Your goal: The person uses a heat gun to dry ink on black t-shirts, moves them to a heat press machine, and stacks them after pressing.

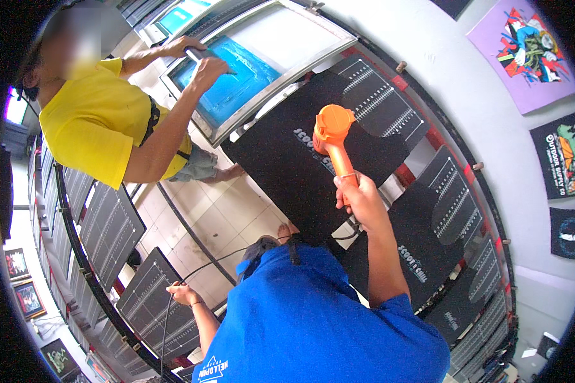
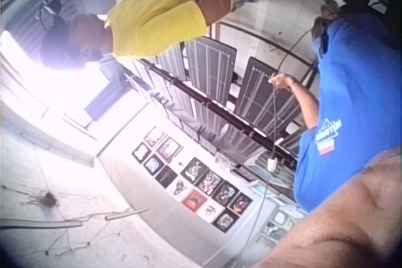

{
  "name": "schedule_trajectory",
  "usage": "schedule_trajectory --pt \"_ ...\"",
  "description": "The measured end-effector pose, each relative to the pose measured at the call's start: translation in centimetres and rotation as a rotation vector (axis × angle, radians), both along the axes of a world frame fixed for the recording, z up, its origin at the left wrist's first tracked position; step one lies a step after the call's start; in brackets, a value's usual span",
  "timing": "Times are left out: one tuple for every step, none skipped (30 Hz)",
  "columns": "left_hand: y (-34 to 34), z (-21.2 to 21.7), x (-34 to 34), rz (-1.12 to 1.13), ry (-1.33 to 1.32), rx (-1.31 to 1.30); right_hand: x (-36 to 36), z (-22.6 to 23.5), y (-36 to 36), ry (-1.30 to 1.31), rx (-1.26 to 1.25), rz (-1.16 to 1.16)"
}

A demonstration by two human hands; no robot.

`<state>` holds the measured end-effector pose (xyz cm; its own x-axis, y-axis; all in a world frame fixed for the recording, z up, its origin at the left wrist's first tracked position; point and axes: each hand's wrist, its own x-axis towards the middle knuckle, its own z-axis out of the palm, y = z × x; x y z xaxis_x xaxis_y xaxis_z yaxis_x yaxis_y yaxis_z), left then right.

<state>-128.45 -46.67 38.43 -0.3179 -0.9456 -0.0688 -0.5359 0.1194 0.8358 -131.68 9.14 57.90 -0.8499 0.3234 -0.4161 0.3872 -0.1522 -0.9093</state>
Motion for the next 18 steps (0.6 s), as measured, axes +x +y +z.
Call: schedule_trajectory --pt "-0.1 -0.1 0.1 0.002 -0.007 0.000 -0.1 0.0 0.0 0.003 -0.019 -0.001" --pt "-0.2 -0.1 0.2 0.004 -0.014 -0.001 -0.2 0.0 0.0 0.005 -0.039 -0.002" --pt "-0.3 -0.2 0.2 0.004 -0.004 0.000 -0.3 0.0 0.0 0.008 -0.058 -0.004" --pt "-0.2 -0.2 0.1 0.002 0.004 0.002 -0.3 -0.1 -0.6 0.024 -0.018 -0.010" --pt "-0.1 -0.2 0.1 -0.001 0.013 0.004 -0.3 -0.1 -0.5 0.026 -0.032 0.004" --pt "-0.2 -0.3 0.0 -0.006 -0.002 -0.004 -0.3 -0.1 -0.4 0.028 -0.046 0.017" --pt "-0.4 -0.4 0.1 -0.008 -0.019 -0.014 -0.3 -0.1 -0.5 0.028 -0.061 0.035" --pt "-0.6 -0.5 0.2 -0.010 -0.036 -0.023 -0.3 0.3 -0.4 -0.009 -0.075 0.024" --pt "-0.8 -0.6 0.4 0.001 -0.029 -0.009 -0.2 0.4 -0.6 -0.010 -0.040 0.036" --pt "-0.6 -0.4 0.2 0.009 -0.021 0.006 0.0 0.4 -0.8 -0.011 -0.002 0.047" --pt "-0.4 -0.3 0.0 0.017 -0.014 0.021 0.2 0.4 -1.0 -0.011 0.035 0.057" --pt "-0.1 -0.3 0.0 0.010 -0.007 0.019 0.5 0.5 -0.9 -0.027 0.024 0.062" --pt "-0.1 -0.2 0.1 0.006 0.000 0.017 0.7 0.8 -0.6 -0.034 0.005 0.051" --pt "0.0 -0.1 0.2 0.002 0.006 0.015 1.0 1.2 -0.3 -0.042 -0.014 0.041" --pt "-0.1 0.0 0.3 0.003 -0.012 0.003 1.2 1.3 -0.2 -0.050 -0.033 0.030" --pt "0.1 0.1 0.2 -0.002 -0.029 -0.009 1.4 1.0 -0.5 -0.053 -0.017 0.007" --pt "0.2 0.3 0.1 -0.006 -0.045 -0.020 1.6 0.8 -0.4 -0.054 -0.011 0.017" --pt "0.3 0.5 0.0 -0.002 -0.064 -0.023 1.7 0.7 -0.3 -0.055 -0.006 0.026"
